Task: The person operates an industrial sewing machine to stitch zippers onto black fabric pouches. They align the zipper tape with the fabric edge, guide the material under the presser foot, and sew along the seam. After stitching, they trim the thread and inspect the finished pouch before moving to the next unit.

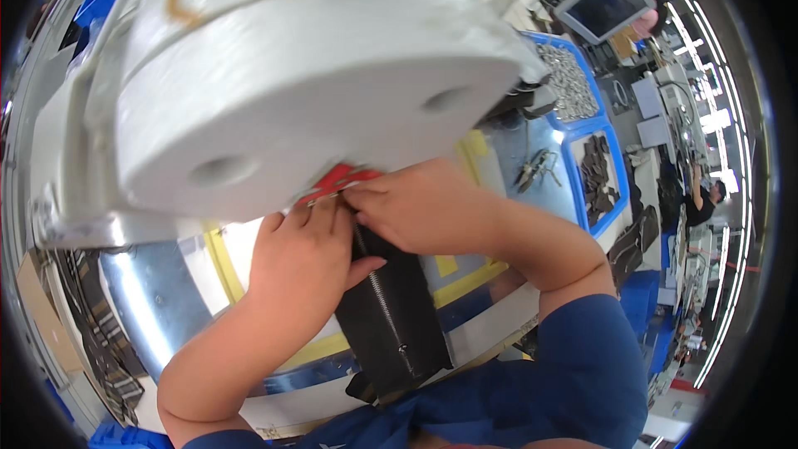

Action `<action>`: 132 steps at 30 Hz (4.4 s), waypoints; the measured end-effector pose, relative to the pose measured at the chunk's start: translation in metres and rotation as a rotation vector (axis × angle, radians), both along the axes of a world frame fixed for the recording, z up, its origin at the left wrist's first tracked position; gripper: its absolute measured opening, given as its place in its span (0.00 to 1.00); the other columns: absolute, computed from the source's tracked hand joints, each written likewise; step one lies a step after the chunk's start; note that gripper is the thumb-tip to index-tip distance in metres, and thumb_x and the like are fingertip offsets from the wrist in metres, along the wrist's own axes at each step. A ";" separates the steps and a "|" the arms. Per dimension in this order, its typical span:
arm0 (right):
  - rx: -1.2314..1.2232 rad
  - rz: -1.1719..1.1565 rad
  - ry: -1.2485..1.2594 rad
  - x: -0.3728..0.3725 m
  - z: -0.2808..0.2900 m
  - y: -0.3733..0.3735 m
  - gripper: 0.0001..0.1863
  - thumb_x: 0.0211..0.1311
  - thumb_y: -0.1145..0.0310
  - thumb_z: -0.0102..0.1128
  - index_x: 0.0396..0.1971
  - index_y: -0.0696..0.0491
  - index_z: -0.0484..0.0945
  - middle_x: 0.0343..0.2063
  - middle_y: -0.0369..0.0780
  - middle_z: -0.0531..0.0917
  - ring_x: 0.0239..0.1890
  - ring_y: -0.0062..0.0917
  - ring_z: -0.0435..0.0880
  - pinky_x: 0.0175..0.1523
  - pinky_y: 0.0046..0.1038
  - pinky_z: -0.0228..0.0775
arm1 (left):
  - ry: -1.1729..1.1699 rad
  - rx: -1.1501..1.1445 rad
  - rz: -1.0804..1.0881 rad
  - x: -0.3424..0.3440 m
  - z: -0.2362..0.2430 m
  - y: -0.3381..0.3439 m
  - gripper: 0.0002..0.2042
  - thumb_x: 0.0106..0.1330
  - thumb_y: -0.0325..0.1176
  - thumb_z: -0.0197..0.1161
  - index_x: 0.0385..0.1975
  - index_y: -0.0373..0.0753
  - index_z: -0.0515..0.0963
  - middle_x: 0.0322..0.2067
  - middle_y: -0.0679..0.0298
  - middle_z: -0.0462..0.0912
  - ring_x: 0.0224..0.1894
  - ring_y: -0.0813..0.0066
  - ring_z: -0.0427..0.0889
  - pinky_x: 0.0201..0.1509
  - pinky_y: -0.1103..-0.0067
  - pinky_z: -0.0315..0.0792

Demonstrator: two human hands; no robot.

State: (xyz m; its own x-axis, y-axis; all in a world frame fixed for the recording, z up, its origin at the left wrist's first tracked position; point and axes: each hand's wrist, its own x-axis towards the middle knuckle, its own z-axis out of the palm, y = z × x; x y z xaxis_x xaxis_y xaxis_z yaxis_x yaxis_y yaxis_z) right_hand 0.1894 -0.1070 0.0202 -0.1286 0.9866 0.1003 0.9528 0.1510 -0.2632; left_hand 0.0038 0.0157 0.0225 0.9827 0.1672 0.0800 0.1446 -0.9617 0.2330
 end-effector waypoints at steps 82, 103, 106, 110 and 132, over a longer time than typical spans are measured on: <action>0.198 0.007 -0.087 0.018 -0.004 -0.012 0.07 0.60 0.71 0.70 0.39 0.52 0.86 0.36 0.37 0.87 0.34 0.33 0.88 0.38 0.35 0.81 | -0.192 -0.055 -0.101 -0.002 -0.017 -0.022 0.40 0.54 0.54 0.76 0.60 0.28 0.79 0.55 0.57 0.77 0.51 0.61 0.75 0.54 0.68 0.69; 0.187 -0.058 -0.029 0.015 -0.015 -0.029 0.19 0.57 0.73 0.62 0.50 0.60 0.83 0.43 0.41 0.85 0.46 0.36 0.86 0.53 0.39 0.78 | -0.171 -0.220 -0.060 0.007 -0.011 -0.008 0.40 0.49 0.53 0.79 0.60 0.32 0.80 0.64 0.55 0.80 0.51 0.60 0.80 0.53 0.67 0.73; 0.190 -0.043 -0.007 0.015 -0.012 -0.026 0.20 0.57 0.72 0.61 0.50 0.61 0.83 0.44 0.42 0.84 0.46 0.36 0.85 0.54 0.38 0.78 | -0.142 -0.265 -0.044 0.007 -0.010 -0.008 0.39 0.49 0.51 0.80 0.59 0.32 0.81 0.64 0.55 0.80 0.51 0.58 0.81 0.55 0.66 0.73; 0.148 -0.062 -0.007 0.015 -0.009 -0.023 0.18 0.59 0.71 0.59 0.48 0.61 0.82 0.41 0.42 0.83 0.44 0.36 0.84 0.53 0.38 0.76 | -0.112 -0.306 -0.043 0.009 -0.010 -0.007 0.37 0.50 0.49 0.79 0.58 0.32 0.81 0.63 0.54 0.80 0.52 0.56 0.82 0.57 0.66 0.74; 0.085 -0.107 -0.045 -0.005 -0.005 0.008 0.09 0.58 0.70 0.61 0.38 0.53 0.84 0.39 0.38 0.86 0.44 0.32 0.87 0.54 0.36 0.74 | -0.044 -0.242 0.082 0.000 0.008 0.011 0.29 0.57 0.48 0.75 0.52 0.30 0.84 0.53 0.50 0.87 0.47 0.52 0.88 0.53 0.64 0.79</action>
State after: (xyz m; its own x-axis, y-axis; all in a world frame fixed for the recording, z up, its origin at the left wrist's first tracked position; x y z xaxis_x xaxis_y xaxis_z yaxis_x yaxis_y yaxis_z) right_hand 0.1840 -0.0989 0.0153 -0.0294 0.9831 0.1805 0.9753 0.0678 -0.2102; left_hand 0.0037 0.0265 0.0303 0.9616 0.2652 0.0708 0.2039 -0.8626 0.4629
